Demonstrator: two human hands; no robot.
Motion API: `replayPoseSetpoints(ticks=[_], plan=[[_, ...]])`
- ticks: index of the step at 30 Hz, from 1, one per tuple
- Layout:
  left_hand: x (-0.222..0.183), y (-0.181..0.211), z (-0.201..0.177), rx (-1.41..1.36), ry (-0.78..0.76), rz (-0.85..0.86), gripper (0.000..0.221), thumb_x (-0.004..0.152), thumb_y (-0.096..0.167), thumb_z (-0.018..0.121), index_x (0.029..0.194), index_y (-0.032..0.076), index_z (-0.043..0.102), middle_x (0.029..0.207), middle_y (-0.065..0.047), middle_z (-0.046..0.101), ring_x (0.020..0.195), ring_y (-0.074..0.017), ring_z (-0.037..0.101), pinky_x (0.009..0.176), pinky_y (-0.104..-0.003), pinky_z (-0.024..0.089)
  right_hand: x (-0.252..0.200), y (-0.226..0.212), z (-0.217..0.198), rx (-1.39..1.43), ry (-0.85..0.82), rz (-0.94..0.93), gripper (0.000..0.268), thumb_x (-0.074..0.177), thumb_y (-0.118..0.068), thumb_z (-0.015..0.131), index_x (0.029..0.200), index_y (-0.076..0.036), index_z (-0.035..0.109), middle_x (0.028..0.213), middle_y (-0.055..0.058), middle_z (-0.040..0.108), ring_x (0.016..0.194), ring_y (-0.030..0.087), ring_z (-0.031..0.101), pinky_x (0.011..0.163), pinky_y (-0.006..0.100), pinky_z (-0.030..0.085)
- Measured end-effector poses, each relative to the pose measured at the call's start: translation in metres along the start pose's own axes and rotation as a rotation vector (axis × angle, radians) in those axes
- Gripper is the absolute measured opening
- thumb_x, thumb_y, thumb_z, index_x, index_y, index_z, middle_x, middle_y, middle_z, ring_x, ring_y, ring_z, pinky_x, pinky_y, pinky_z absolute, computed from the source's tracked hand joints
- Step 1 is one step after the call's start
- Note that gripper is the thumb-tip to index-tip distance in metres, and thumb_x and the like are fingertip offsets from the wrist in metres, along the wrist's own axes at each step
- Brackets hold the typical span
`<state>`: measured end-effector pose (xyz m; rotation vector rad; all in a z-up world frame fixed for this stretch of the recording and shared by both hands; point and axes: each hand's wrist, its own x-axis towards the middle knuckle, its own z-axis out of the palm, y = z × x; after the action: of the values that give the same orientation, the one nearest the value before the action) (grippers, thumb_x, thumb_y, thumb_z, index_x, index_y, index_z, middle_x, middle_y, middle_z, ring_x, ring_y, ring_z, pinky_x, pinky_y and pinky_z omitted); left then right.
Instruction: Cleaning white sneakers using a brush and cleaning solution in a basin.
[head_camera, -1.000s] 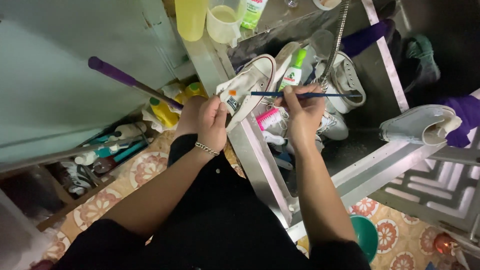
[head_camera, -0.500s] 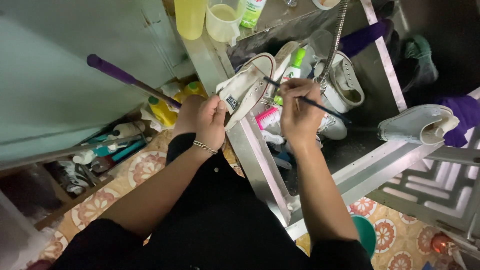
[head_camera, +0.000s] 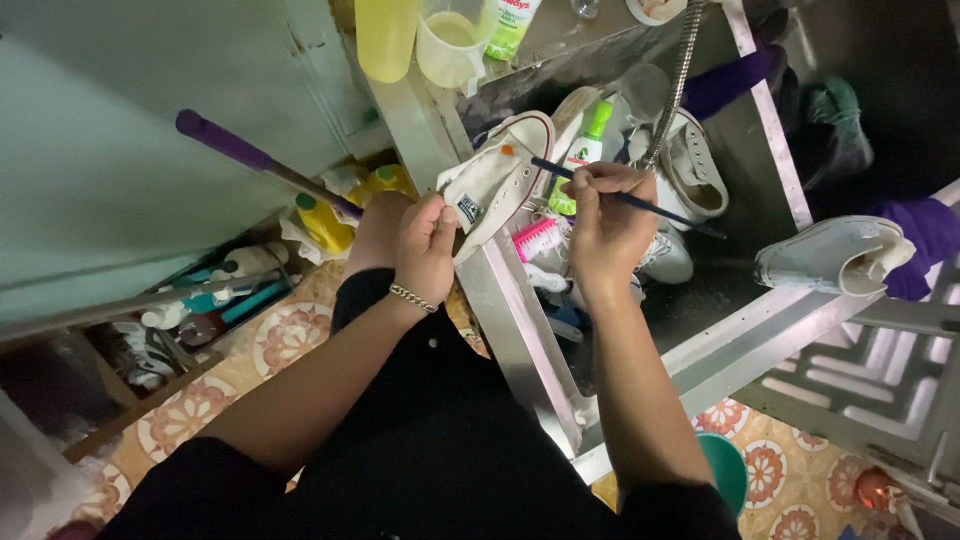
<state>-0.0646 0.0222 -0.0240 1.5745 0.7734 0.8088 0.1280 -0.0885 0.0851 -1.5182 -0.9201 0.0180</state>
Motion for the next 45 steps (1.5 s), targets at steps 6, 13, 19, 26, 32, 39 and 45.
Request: replayPoseSetpoints(ticks=[6, 13, 19, 26, 32, 39, 45], plan=[[0.002, 0.006, -0.003, -0.028, -0.014, 0.040, 0.042, 0.131, 0.022, 0.052, 0.092, 0.008, 0.059, 0.084, -0.017, 0.055, 0.084, -0.0380, 0.062, 0.085, -0.045, 0.053, -0.022, -0.027, 0.014, -0.147, -0.134, -0.174, 0.026, 0.114, 0.010, 0.088, 0.097, -0.001, 0.071, 0.102, 0.025, 0.086, 0.085, 0.042, 0.088, 0.074, 0.044, 0.068], [0.002, 0.008, -0.006, -0.006, -0.026, 0.060, 0.046, 0.133, 0.032, 0.052, 0.094, 0.011, 0.063, 0.087, -0.015, 0.057, 0.086, -0.0409, 0.062, 0.087, -0.047, 0.054, -0.017, -0.042, 0.013, 0.135, -0.041, -0.022, 0.022, 0.113, 0.010, 0.084, 0.104, -0.003, 0.069, 0.100, 0.024, 0.085, 0.083, 0.035, 0.088, 0.076, 0.042, 0.074], [0.004, 0.014, -0.005, -0.075, 0.021, 0.093, 0.049, 0.133, 0.029, 0.055, 0.089, 0.009, 0.064, 0.080, -0.010, 0.053, 0.077, -0.0329, 0.058, 0.083, -0.043, 0.053, 0.066, -0.005, 0.049, 0.261, 0.189, -0.092, 0.028, 0.120, 0.005, 0.084, 0.113, -0.007, 0.060, 0.103, 0.013, 0.074, 0.081, 0.027, 0.086, 0.075, 0.038, 0.074], [-0.004, -0.002, -0.004, 0.055, 0.023, 0.114, 0.011, 0.104, 0.004, 0.088, 0.104, 0.002, 0.077, 0.112, -0.005, 0.069, 0.094, -0.0218, 0.058, 0.083, -0.035, 0.049, 0.133, 0.044, 0.119, -0.377, -0.180, -0.284, 0.015, 0.105, 0.003, 0.089, 0.110, -0.004, 0.077, 0.107, 0.010, 0.081, 0.084, 0.031, 0.079, 0.079, 0.043, 0.065], [0.005, -0.029, 0.001, -0.044, 0.037, -0.091, 0.021, 0.116, 0.019, 0.080, 0.106, 0.002, 0.074, 0.099, -0.002, 0.063, 0.086, -0.0171, 0.054, 0.081, -0.032, 0.048, 0.145, 0.085, 0.136, -0.309, -0.215, -0.147, 0.023, 0.100, 0.003, 0.090, 0.111, -0.010, 0.074, 0.095, 0.005, 0.085, 0.078, 0.023, 0.082, 0.073, 0.039, 0.068], [0.002, -0.047, 0.004, -0.056, 0.046, -0.200, 0.039, 0.129, 0.038, 0.061, 0.122, 0.003, 0.078, 0.097, 0.001, 0.067, 0.086, -0.0146, 0.056, 0.082, -0.032, 0.049, 0.134, 0.071, 0.068, 0.241, -0.041, 0.114, 0.024, 0.122, -0.005, 0.082, 0.127, -0.006, 0.058, 0.108, 0.017, 0.076, 0.085, 0.027, 0.089, 0.077, 0.039, 0.080], [0.015, 0.016, -0.009, 0.170, -0.050, 0.154, 0.037, 0.124, 0.024, 0.064, 0.094, 0.002, 0.068, 0.084, -0.004, 0.069, 0.070, -0.0234, 0.056, 0.071, -0.040, 0.047, 0.094, 0.017, -0.030, 0.425, -0.100, 0.440, 0.026, 0.125, 0.007, 0.074, 0.123, -0.011, 0.056, 0.109, 0.013, 0.073, 0.087, 0.025, 0.077, 0.087, 0.036, 0.067]])
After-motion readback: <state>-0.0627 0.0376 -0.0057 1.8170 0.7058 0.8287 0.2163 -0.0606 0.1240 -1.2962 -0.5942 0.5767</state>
